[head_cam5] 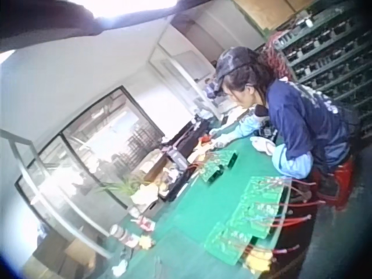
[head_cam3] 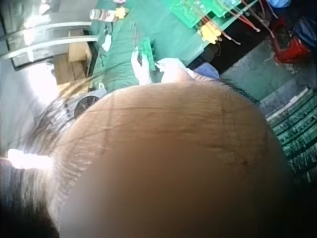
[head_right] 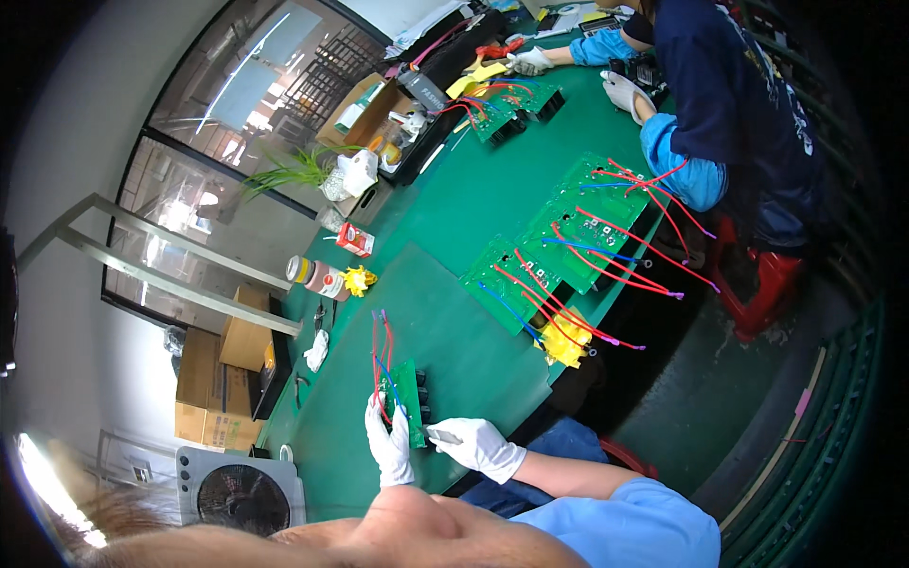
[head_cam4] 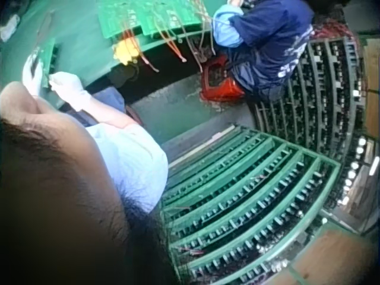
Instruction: The person assembles electronic circuit boards by hand, attaching cylindrical capacitors and connecting red and blue wires to the board. They handle multiple boards, flipping them over to inspect connections and placing finished units into a green storage rack. The person also retrieves a larger component from a drawer to attach to a board.
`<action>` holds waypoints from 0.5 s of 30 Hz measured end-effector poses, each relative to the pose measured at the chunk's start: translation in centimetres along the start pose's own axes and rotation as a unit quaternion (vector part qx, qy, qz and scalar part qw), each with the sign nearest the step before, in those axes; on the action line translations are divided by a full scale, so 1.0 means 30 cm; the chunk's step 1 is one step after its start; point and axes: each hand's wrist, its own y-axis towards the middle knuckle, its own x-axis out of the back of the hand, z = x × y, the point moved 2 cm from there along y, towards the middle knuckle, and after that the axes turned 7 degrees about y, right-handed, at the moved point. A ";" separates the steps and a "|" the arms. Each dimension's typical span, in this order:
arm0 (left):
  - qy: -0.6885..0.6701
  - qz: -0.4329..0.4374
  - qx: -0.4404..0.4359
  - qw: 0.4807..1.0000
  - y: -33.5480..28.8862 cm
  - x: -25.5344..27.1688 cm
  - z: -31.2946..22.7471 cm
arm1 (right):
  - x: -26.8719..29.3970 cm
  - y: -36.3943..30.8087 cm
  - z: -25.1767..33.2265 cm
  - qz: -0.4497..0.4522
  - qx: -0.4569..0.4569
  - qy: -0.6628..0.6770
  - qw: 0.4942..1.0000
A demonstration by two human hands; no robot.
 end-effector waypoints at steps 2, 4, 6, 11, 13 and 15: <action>-0.001 -0.008 0.001 1.000 -0.005 -0.008 0.012 | -0.008 -0.005 -0.015 -0.003 0.005 -0.005 1.000; -0.004 -0.026 -0.002 1.000 -0.016 -0.015 0.017 | -0.012 -0.008 -0.011 0.001 0.026 -0.053 0.998; 0.001 -0.035 -0.003 0.999 -0.027 -0.010 0.007 | -0.013 -0.008 -0.020 0.002 0.040 -0.056 0.998; -0.017 -0.017 0.030 0.999 -0.009 -0.003 -0.039 | -0.007 -0.001 0.000 -0.001 0.054 -0.095 0.994; -0.005 -0.014 0.020 1.000 -0.008 -0.001 -0.040 | -0.010 0.001 0.004 -0.004 0.060 -0.111 0.992; -0.001 -0.014 0.016 1.000 -0.013 0.001 -0.035 | -0.011 0.001 0.010 -0.007 0.068 -0.126 0.990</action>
